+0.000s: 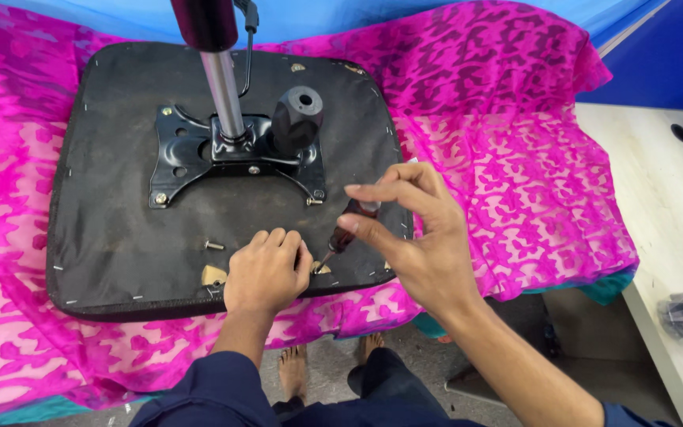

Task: The person uses a screwdriver to tighten screws into the underside of an office chair seat, securing the central gas lift mechanism to the seat base. The person works methodically around the base, tightening each screw in turn.

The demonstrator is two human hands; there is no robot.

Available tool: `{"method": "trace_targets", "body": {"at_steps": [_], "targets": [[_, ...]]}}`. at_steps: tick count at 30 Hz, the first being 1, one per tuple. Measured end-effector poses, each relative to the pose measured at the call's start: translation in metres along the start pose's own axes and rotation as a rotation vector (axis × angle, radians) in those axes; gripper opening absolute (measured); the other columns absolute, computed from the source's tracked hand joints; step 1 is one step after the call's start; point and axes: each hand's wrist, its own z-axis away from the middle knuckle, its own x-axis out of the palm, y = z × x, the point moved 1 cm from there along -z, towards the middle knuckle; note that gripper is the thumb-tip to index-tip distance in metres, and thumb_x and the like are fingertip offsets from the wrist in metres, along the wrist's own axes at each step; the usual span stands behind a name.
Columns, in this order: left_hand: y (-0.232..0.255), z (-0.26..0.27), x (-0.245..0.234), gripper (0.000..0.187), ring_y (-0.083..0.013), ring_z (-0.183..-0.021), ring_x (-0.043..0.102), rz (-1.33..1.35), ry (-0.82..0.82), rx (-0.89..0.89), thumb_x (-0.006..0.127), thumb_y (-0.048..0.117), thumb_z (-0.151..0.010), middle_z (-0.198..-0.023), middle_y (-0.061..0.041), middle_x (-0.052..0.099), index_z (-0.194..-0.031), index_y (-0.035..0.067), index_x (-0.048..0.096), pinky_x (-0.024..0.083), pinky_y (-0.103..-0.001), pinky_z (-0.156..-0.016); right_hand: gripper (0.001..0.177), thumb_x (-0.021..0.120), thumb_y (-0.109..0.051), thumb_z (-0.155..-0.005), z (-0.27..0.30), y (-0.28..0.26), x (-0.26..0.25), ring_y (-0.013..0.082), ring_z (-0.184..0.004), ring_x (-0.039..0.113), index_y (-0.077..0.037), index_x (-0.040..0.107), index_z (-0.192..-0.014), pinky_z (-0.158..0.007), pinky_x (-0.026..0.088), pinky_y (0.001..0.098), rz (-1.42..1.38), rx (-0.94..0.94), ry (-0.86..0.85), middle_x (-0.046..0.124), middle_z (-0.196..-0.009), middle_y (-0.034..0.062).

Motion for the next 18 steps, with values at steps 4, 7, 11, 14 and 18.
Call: {"method": "trace_targets", "body": {"at_steps": [4,7,11,14,18], "targets": [[-0.003,0.001,-0.002,0.020,-0.0244,-0.074,0.065,-0.021,0.030,0.023,0.066,0.025,-0.088,-0.074,-0.003,0.063,-0.074,0.012,0.062,0.055,-0.040,-0.060,0.033,0.086,-0.013,-0.081,0.000,0.001,0.001,0.0139,-0.098,0.059,-0.012,0.079,-0.113,-0.097,0.047,0.0311,-0.003,-0.022,0.026,0.060,-0.096,-0.0001],[0.000,0.003,0.001,0.020,-0.0238,-0.074,0.065,-0.012,0.008,0.008,0.065,0.025,-0.088,-0.074,-0.003,0.064,-0.073,0.012,0.063,0.055,-0.040,-0.060,0.031,0.085,-0.013,-0.083,0.006,0.001,-0.001,0.0149,-0.103,0.061,-0.013,0.079,-0.113,-0.099,0.047,0.0325,0.022,-0.066,0.028,0.065,-0.102,0.0004],[0.002,0.002,-0.001,0.020,-0.0222,-0.073,0.066,-0.027,-0.013,0.002,0.065,0.025,-0.088,-0.074,-0.002,0.064,-0.074,0.011,0.064,0.055,-0.039,-0.059,0.027,0.080,-0.013,-0.086,0.015,-0.005,-0.001,0.0162,-0.107,0.060,-0.015,0.080,-0.113,-0.099,0.047,0.0337,0.069,-0.047,0.017,0.075,-0.116,0.0002],[0.001,0.001,-0.003,0.021,-0.0219,-0.072,0.066,-0.038,-0.007,0.004,0.065,0.025,-0.089,-0.073,-0.002,0.065,-0.073,0.011,0.064,0.055,-0.038,-0.059,0.025,0.078,-0.012,-0.087,0.017,-0.012,0.000,0.0161,-0.108,0.059,-0.016,0.080,-0.112,-0.101,0.047,0.0338,0.074,-0.035,0.008,0.077,-0.124,-0.0001],[0.001,0.001,-0.002,0.022,-0.0214,-0.071,0.066,-0.050,-0.025,0.007,0.065,0.026,-0.090,-0.072,-0.002,0.065,-0.073,0.011,0.064,0.056,-0.038,-0.060,0.022,0.081,-0.012,-0.084,0.018,-0.017,0.000,0.0173,-0.112,0.060,-0.014,0.080,-0.106,-0.102,0.046,0.0350,0.091,-0.084,-0.004,0.077,-0.121,0.0021]]}}
